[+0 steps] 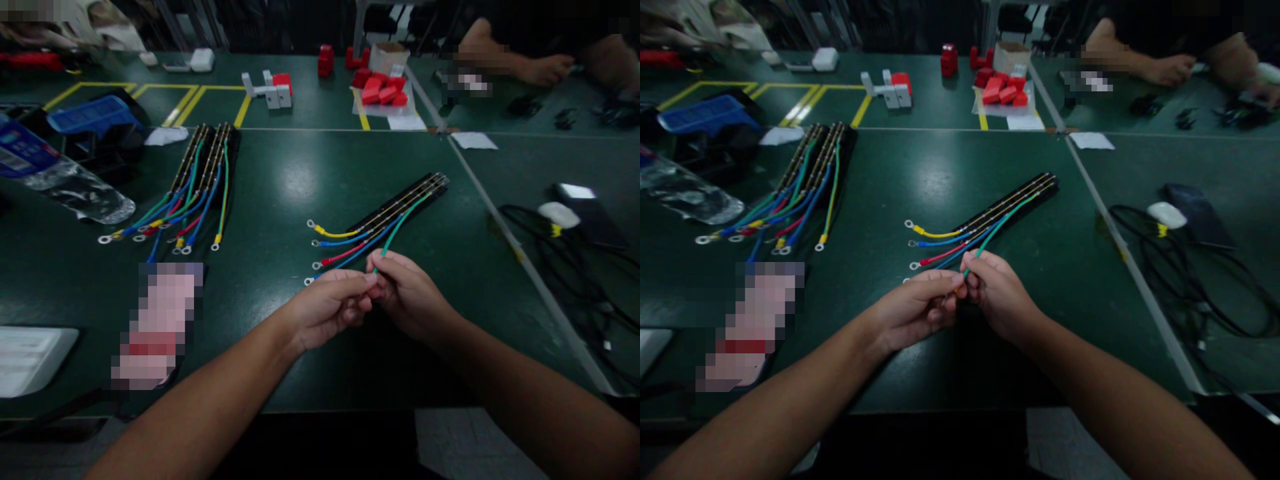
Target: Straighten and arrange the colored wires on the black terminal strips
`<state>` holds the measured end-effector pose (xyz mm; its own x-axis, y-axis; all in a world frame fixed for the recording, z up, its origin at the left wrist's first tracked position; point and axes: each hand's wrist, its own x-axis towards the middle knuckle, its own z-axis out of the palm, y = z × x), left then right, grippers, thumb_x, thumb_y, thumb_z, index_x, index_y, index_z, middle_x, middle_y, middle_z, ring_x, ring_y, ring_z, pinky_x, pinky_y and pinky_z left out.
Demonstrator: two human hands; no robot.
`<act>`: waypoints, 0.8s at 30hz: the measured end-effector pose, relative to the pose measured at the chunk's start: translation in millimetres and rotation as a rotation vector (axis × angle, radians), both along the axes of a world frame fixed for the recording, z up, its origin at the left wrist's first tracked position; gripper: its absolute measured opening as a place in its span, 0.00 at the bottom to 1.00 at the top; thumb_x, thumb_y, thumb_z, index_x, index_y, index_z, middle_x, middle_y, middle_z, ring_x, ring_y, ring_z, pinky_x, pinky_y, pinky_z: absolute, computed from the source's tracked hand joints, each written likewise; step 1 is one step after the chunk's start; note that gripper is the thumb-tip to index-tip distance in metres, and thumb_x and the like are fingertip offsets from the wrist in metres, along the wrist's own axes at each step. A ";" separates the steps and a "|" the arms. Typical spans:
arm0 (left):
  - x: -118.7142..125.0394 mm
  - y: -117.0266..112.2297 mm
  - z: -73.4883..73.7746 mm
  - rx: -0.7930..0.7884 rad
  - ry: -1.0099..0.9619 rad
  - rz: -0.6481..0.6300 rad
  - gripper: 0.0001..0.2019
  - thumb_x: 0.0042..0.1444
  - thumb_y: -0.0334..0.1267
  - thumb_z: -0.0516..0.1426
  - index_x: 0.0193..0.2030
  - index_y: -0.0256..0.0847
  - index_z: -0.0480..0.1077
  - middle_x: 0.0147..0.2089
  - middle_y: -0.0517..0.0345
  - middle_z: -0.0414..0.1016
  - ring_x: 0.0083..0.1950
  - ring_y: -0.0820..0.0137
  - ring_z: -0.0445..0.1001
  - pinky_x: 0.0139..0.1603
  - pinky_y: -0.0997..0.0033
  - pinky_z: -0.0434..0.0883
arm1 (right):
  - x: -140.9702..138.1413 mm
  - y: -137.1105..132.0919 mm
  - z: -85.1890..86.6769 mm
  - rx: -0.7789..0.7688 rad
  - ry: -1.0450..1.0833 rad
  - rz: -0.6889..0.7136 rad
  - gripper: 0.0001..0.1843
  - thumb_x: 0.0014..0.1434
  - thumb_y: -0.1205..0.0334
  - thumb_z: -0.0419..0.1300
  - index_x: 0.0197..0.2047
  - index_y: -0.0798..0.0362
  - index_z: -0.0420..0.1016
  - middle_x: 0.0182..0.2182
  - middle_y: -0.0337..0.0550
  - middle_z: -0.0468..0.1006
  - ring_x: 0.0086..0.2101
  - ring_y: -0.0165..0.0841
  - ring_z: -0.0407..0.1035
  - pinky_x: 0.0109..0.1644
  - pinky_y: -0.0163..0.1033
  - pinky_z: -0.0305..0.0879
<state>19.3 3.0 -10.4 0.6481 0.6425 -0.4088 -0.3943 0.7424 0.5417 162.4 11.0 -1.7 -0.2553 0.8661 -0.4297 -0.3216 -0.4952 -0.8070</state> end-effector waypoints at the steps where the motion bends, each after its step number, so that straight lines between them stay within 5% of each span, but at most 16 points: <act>1: 0.3 -0.2 -0.1 -0.001 0.008 0.005 0.08 0.55 0.36 0.58 0.31 0.33 0.69 0.20 0.64 0.65 0.16 0.87 0.57 0.18 0.87 0.53 | -0.2 0.0 0.3 -0.001 -0.007 -0.003 0.13 0.53 0.57 0.61 0.24 0.54 0.64 0.17 0.32 0.61 0.19 0.23 0.58 0.22 0.29 0.56; 18: 1.5 1.6 -2.3 0.043 0.033 -0.013 0.08 0.54 0.37 0.59 0.33 0.33 0.70 0.26 0.59 0.69 0.19 0.85 0.62 0.18 0.86 0.57 | 1.1 3.1 -3.0 0.057 -0.001 0.019 0.09 0.52 0.59 0.61 0.26 0.53 0.66 0.17 0.32 0.60 0.18 0.24 0.58 0.21 0.30 0.56; 24: 0.8 2.8 -5.2 0.029 -0.059 -0.040 0.08 0.55 0.38 0.59 0.35 0.33 0.69 0.21 0.66 0.63 0.16 0.87 0.55 0.19 0.85 0.54 | 2.4 6.5 -4.8 0.111 -0.066 0.044 0.11 0.54 0.57 0.60 0.26 0.53 0.65 0.18 0.32 0.61 0.18 0.23 0.58 0.21 0.28 0.54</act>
